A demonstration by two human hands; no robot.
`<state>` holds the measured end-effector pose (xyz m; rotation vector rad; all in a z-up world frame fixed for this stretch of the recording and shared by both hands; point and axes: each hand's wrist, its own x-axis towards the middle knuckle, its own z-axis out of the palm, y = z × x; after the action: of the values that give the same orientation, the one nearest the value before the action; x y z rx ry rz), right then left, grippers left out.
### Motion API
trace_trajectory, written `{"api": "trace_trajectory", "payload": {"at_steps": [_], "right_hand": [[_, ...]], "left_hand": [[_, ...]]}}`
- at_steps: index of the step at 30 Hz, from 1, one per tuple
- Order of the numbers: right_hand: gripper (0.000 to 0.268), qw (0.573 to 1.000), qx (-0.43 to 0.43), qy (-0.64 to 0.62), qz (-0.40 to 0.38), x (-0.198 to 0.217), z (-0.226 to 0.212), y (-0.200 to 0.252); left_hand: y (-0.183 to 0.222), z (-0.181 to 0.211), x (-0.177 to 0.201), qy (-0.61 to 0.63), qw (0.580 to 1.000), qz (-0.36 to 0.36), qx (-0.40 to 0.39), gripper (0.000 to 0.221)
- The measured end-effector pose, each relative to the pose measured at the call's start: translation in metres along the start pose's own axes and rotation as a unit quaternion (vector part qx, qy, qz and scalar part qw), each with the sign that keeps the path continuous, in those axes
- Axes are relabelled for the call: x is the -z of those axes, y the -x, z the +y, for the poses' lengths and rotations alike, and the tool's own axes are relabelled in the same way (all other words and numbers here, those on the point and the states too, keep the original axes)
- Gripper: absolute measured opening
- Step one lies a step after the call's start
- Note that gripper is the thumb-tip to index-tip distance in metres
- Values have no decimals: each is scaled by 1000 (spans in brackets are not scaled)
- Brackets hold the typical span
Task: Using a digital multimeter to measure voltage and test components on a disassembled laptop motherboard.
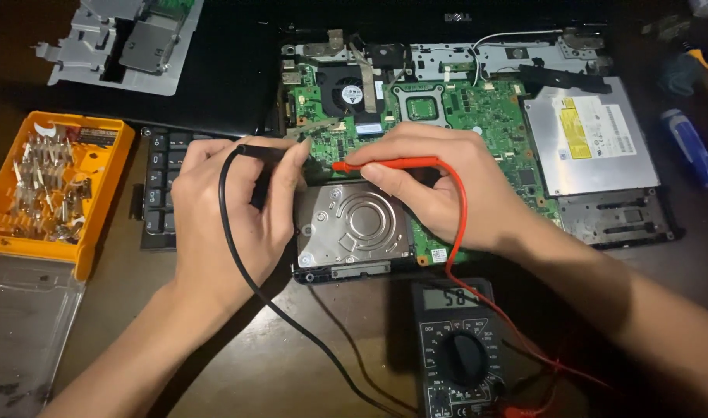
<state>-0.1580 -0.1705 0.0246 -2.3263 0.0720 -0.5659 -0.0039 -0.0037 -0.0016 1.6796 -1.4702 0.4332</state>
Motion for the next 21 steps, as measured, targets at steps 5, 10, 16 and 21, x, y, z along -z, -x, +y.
{"api": "trace_trajectory", "payload": {"at_steps": [5,10,16,21], "right_hand": [[21,1000,7,2,3,0,-1,0],[22,1000,9,2,2,0,0,0],[21,1000,23,6,-11,0,1,0],[21,1000,15,4,-8,-1,2,0]], "left_hand": [[0,-1,0,2,1000,-4,0,8],[0,-2,0,5,1000,-2,-10,7],[0,0,0,3,1000,-3,2,11],[-1,0,1,7,1000,-7,-4,13]]}}
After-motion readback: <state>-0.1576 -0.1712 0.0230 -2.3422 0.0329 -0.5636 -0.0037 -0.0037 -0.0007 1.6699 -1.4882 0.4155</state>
